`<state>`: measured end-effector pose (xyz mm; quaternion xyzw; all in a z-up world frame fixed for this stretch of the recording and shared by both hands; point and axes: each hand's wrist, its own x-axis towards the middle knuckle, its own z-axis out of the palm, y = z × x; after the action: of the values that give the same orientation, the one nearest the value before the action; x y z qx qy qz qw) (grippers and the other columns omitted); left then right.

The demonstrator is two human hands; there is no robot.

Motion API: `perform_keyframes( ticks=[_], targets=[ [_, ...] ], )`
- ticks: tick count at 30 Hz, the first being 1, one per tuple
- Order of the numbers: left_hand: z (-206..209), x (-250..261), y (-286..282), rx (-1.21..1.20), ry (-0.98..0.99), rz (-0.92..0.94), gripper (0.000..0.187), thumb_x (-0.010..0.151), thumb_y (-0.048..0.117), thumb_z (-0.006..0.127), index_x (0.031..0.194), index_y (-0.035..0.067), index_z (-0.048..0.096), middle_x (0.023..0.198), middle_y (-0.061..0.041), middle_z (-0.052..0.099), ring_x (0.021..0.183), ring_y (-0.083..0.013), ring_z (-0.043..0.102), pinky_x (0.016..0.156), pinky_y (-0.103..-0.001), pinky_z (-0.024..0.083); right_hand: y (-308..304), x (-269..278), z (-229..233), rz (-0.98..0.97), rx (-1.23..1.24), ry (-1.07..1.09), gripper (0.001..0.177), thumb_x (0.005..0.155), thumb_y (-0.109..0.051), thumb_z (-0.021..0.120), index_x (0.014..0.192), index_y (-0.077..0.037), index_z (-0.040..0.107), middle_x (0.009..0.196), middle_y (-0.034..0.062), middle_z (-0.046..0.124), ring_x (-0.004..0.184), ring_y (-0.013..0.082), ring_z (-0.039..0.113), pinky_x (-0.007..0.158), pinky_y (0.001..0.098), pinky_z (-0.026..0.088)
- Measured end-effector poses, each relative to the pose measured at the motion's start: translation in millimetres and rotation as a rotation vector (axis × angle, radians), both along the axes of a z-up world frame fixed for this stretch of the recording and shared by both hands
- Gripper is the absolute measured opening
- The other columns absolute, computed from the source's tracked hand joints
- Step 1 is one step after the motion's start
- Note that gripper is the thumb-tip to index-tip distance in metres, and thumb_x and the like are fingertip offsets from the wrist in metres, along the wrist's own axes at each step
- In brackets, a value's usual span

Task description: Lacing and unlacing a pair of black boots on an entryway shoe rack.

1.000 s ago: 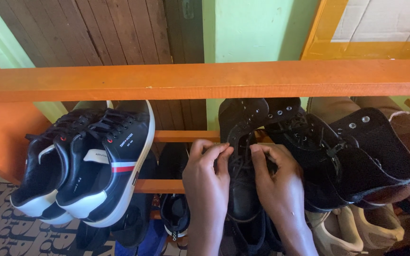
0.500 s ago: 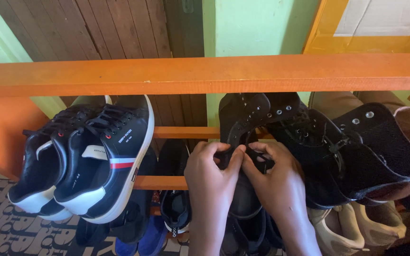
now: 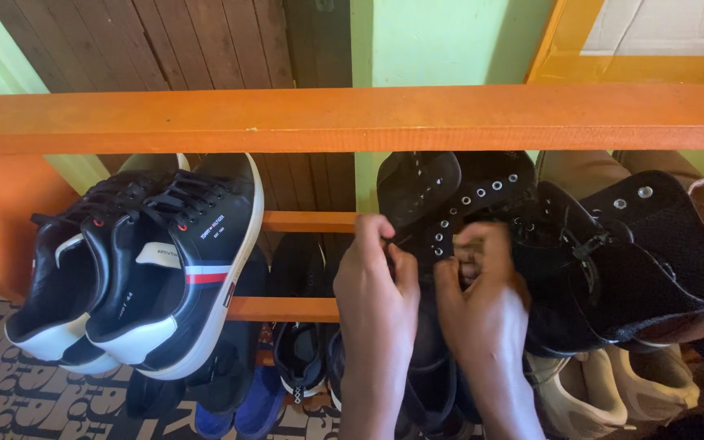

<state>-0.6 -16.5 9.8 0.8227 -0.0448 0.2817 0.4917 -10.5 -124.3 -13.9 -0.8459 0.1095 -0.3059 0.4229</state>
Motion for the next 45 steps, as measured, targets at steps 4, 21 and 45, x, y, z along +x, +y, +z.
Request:
perform_keyframes(
  ticks=[4,21,45],
  targets=[
    [-12,3,-3,0.077,-0.085,-0.025,0.020,0.086,-0.001,0.062,0.106,0.000,0.065,0.083,-0.017,0.065,0.074,-0.0310,0.068,0.065,-0.044,0.053,0,-1,3,0.015,-0.065,0.022,0.032,0.088,-0.016,0.067,0.120,-0.013,0.070,0.083,0.0116,0.075,0.070,0.0239,0.074,0.066,0.0374,0.057],
    [3,-8,-4,0.053,-0.127,0.010,0.006,0.090,0.005,0.067,0.092,0.000,0.070,0.093,-0.016,0.062,0.081,-0.0303,0.069,0.067,-0.041,0.055,6,-9,18,0.083,-0.074,-0.148,0.017,0.086,-0.015,0.074,0.102,-0.009,0.079,0.109,0.0107,0.070,0.089,0.0227,0.074,0.074,0.0318,0.058],
    [40,-33,6,-0.411,-0.261,-0.372,0.007,0.098,0.005,0.068,0.102,0.000,0.072,0.097,-0.008,0.075,0.089,-0.0141,0.075,0.082,-0.027,0.061,7,-33,55,0.394,0.307,-0.358,0.017,0.094,0.005,0.068,0.110,0.004,0.076,0.107,0.0095,0.074,0.083,0.0099,0.065,0.066,0.0220,0.054]
  ],
)
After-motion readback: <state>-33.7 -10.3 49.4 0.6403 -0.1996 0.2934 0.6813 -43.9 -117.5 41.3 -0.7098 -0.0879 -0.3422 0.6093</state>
